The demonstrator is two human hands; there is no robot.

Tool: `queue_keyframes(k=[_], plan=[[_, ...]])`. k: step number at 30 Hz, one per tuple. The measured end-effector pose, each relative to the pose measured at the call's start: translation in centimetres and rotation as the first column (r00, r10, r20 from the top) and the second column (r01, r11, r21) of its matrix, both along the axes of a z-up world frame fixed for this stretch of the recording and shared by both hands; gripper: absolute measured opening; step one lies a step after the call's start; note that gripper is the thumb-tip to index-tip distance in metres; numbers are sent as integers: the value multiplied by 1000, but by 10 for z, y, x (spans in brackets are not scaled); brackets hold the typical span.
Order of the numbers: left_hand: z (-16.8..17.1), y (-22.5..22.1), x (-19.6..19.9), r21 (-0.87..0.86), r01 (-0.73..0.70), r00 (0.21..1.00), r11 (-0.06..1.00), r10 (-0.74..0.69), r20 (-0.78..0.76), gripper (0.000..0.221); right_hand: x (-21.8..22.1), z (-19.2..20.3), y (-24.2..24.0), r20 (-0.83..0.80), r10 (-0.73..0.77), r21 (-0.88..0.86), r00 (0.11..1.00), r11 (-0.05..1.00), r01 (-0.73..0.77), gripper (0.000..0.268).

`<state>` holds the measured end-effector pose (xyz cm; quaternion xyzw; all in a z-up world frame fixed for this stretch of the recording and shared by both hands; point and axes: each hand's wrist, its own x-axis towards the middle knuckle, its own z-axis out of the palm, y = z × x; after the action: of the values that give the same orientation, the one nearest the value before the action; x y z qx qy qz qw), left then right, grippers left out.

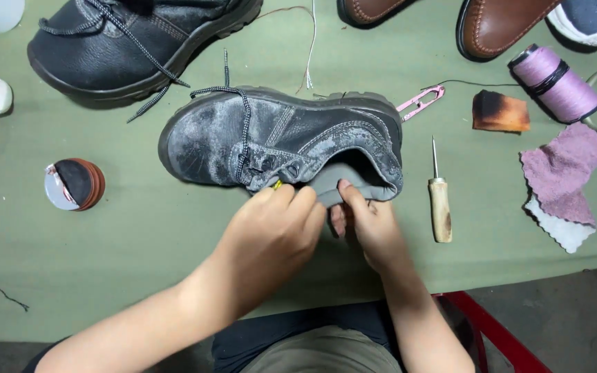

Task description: Hand-stitching a black boot using an awl and thread on a repair bench to finish a repair.

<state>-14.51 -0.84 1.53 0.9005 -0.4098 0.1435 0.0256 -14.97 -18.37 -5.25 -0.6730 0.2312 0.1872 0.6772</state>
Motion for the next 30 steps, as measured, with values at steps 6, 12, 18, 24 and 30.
queue_keyframes(k=[6, 12, 18, 24, 30], plan=[[17, -35, 17, 236, -98, 995, 967, 100, 6, 19, -8, -60, -9, 118, -41, -281, 992, 957, 73, 34], [-5, -78, 61, 346, -98, 995, 933, 92, 33, 21, -4, -56, -7, 155, -7, -176, 988, 984, 35, 51], [-123, -124, 120, 446, 97, 938, 890, 69, -341, 10, 4, -46, -3, 223, 10, -40, 975, 999, -1, 73], [-124, -123, 157, 590, 74, 897, 804, 204, -391, 33, 19, -17, 0, 210, 37, -37, 977, 999, -30, 65], [-69, -115, 192, 621, 106, 868, 777, 233, -439, 34, 34, 2, -6, 279, -37, 181, 960, 983, -14, 52]])
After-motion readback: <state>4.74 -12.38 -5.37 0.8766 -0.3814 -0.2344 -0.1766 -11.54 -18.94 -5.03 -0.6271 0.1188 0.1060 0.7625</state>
